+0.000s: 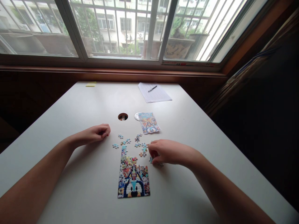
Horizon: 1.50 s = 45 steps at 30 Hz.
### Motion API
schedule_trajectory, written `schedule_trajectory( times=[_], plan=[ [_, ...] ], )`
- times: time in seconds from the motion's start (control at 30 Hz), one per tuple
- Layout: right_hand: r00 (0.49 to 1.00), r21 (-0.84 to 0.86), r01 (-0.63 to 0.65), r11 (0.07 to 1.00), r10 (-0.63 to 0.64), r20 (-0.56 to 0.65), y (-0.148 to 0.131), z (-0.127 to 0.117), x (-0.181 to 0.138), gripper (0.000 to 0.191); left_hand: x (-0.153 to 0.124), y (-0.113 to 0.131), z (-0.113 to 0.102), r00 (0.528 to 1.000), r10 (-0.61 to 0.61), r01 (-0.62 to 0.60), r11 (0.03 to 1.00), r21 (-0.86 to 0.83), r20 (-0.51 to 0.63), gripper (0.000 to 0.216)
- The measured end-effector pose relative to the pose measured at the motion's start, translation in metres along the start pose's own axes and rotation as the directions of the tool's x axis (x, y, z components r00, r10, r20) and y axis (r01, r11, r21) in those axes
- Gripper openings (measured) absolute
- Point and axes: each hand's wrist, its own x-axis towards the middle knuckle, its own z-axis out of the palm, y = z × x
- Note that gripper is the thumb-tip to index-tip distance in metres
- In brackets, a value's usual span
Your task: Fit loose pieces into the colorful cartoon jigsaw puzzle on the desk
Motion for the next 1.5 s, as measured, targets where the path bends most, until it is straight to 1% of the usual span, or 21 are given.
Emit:
schedule_trajectory(
  times=[0.2,0.33,0.53,0.7,0.8,0.9,1.13,1.3,1.4,1.5],
  plan=[
    [1.0,-0.019,-0.008,1.0,0.008,-0.02,0.0018,0.0031,0.0041,0.016,0.0001,0.001,0.0,1.0,-0.008,0.008,1.0,0.004,0.0,0.011],
    [0.999,-0.031,0.019,0.999,-0.021,-0.04,0.0034,0.0027,0.0047,0.017,-0.0001,0.0011,0.0,1.0,-0.001,0.001,1.0,0.005,0.007,0.011],
    [0.998,-0.021,0.052,0.998,-0.052,-0.036,0.0005,-0.0034,-0.0017,0.006,-0.0006,0.0005,0.0008,1.0,-0.001,0.001,1.0,0.008,-0.003,0.011],
    [0.997,-0.013,0.061,0.998,-0.061,-0.038,-0.0047,-0.0052,-0.0039,0.018,-0.0002,-0.0031,0.0006,1.0,0.001,-0.001,1.0,0.007,-0.004,0.01],
    [0.997,0.005,0.073,0.997,-0.072,-0.021,-0.0055,-0.0039,-0.002,0.021,-0.0001,-0.0035,-0.0001,1.0,0.006,-0.006,1.0,0.005,-0.002,0.011],
    [0.996,0.002,0.088,0.996,-0.088,-0.021,-0.0039,-0.0021,0.0002,0.019,-0.0003,-0.0018,-0.0004,1.0,0.006,-0.006,1.0,0.008,-0.001,0.011],
    [0.998,0.0,0.057,0.998,-0.057,-0.021,-0.0009,0.0004,0.0028,0.009,-0.0003,0.001,0.0001,1.0,-0.002,0.002,1.0,0.012,0.0,0.011],
    [0.998,0.011,0.053,0.999,-0.053,-0.025,-0.0007,0.0009,0.0044,0.007,-0.0005,0.0005,-0.0001,1.0,-0.003,0.003,1.0,0.01,0.003,0.011],
    [1.0,0.02,0.024,0.999,-0.024,-0.016,-0.002,-0.0009,0.0038,0.009,-0.0003,-0.0003,0.0002,1.0,0.0,0.0,1.0,0.005,0.004,0.011],
    [1.0,0.024,-0.004,1.0,0.004,-0.015,-0.0045,-0.0036,0.0014,0.014,-0.0001,-0.0021,0.0003,1.0,0.01,-0.011,1.0,0.002,0.004,0.011]
  ],
)
